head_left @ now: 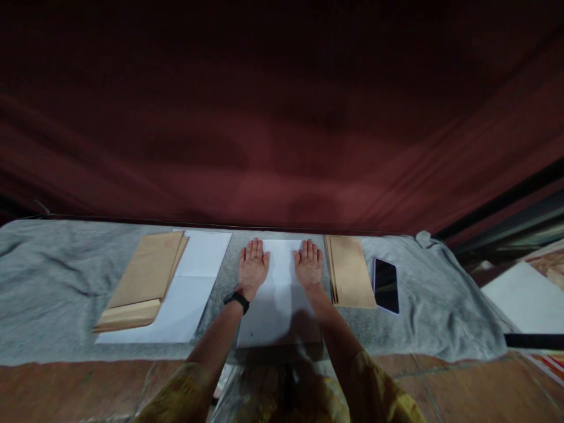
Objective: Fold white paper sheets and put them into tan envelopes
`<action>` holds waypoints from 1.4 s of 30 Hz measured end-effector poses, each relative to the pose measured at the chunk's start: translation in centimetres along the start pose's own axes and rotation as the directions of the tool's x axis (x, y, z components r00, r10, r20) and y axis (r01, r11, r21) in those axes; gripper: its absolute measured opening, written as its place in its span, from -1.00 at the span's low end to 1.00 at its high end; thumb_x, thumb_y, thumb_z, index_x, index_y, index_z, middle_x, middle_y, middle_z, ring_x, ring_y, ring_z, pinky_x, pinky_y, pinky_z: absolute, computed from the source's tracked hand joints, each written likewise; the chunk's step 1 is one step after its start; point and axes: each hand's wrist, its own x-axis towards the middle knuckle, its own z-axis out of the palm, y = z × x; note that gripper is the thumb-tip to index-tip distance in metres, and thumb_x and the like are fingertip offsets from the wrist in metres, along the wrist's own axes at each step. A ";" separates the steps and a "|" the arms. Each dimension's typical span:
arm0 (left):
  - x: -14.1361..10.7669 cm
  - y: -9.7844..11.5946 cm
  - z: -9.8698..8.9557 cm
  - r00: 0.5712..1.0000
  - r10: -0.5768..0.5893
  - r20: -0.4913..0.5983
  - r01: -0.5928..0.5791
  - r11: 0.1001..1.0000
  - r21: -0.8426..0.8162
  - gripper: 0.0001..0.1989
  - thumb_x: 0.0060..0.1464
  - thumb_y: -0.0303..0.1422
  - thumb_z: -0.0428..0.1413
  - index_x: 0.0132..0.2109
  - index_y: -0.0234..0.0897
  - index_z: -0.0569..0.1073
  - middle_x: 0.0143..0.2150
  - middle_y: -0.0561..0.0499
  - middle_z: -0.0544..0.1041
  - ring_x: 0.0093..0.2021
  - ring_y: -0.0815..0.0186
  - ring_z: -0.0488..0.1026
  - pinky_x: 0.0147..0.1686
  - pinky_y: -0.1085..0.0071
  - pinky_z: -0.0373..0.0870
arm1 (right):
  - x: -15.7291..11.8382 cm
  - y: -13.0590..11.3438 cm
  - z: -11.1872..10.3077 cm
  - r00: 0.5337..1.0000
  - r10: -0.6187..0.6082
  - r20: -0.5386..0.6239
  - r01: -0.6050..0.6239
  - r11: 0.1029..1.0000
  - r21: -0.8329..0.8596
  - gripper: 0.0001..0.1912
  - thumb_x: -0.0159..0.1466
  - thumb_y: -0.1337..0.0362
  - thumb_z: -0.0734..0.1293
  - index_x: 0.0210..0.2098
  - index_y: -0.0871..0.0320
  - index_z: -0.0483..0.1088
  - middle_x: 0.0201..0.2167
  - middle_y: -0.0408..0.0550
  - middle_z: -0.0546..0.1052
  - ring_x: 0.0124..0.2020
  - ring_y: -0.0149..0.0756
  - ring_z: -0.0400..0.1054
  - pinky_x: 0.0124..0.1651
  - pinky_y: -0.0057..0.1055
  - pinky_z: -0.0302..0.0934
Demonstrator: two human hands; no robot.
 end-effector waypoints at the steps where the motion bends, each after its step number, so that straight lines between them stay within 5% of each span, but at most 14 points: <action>1: 0.0 -0.1 0.0 1.000 -0.001 0.001 0.001 1.000 0.001 -0.38 0.43 -0.23 -0.24 0.47 -0.51 0.16 0.50 -0.26 0.17 0.53 0.08 0.04 0.49 0.06 -0.12 | 0.0 0.0 0.0 1.000 0.004 -0.006 -0.004 1.000 0.004 -0.37 0.56 0.10 0.00 0.44 0.38 0.15 0.44 0.31 0.22 0.43 0.05 0.15 0.44 0.04 -0.05; 12: -1.8 -1.4 -1.7 0.999 -0.029 -0.027 0.029 1.000 -0.010 -0.39 0.43 -0.23 -0.24 0.44 -0.50 0.22 0.48 -0.30 0.21 0.51 0.03 0.09 0.47 0.01 -0.03 | -0.9 0.4 -1.5 0.999 0.048 0.002 -0.048 0.994 0.100 -0.38 0.54 0.17 0.02 0.44 0.46 0.11 0.43 0.43 0.20 0.46 0.10 0.11 0.43 0.13 0.03; 15: -4.5 -1.0 -2.5 1.000 -0.003 -0.026 0.002 1.000 -0.021 -0.40 0.43 -0.24 -0.22 0.46 -0.46 0.19 0.50 -0.28 0.16 0.53 0.02 0.03 0.47 -0.04 -0.03 | -3.9 -0.4 -2.4 0.999 -0.049 -0.005 0.049 0.989 0.143 -0.39 0.54 0.21 0.04 0.48 0.40 0.03 0.45 0.39 0.17 0.48 0.07 0.06 0.43 0.17 0.05; 19: -9.4 0.7 -3.0 0.982 0.187 0.028 -0.185 0.981 -0.059 -0.43 0.42 -0.29 -0.20 0.49 -0.32 0.16 0.53 -0.16 0.13 0.55 0.07 -0.03 0.49 -0.05 -0.07 | -9.3 -2.1 -3.5 0.969 -0.246 0.023 0.238 0.954 0.181 -0.44 0.54 0.23 0.05 0.47 0.31 0.09 0.48 0.22 0.16 0.51 -0.05 -0.02 0.47 0.06 0.02; 23: -12.8 1.7 -3.1 0.956 0.284 0.068 -0.281 0.958 -0.049 -0.44 0.39 -0.34 -0.17 0.47 -0.25 0.22 0.52 -0.11 0.15 0.54 0.07 0.02 0.48 -0.07 -0.04 | -12.4 -2.6 -4.3 0.949 -0.308 0.067 0.295 0.942 0.159 -0.46 0.53 0.25 0.11 0.45 0.23 0.16 0.47 0.13 0.20 0.51 -0.08 0.00 0.49 0.00 -0.03; 37: -14.9 -2.2 -3.6 0.997 0.076 -0.031 -0.078 0.996 -0.052 -0.40 0.40 -0.21 -0.15 0.43 -0.46 0.25 0.45 -0.32 0.26 0.47 -0.02 0.18 0.44 -0.03 0.09 | -14.3 1.8 -5.2 0.991 -0.132 0.018 0.131 0.990 0.056 -0.40 0.53 0.14 0.09 0.46 0.32 0.12 0.43 0.24 0.26 0.45 -0.03 0.12 0.43 -0.02 0.03; 42: -13.5 -3.2 -3.4 0.999 -0.019 -0.030 0.014 0.983 -0.182 -0.48 0.35 -0.29 -0.10 0.34 -0.38 0.38 0.33 -0.25 0.46 0.35 0.02 0.37 0.35 0.06 0.28 | -13.3 2.0 -5.2 0.998 -0.058 -0.019 0.060 0.994 0.094 -0.45 0.50 0.26 0.08 0.42 0.29 0.19 0.33 0.27 0.40 0.30 0.02 0.30 0.32 0.01 0.18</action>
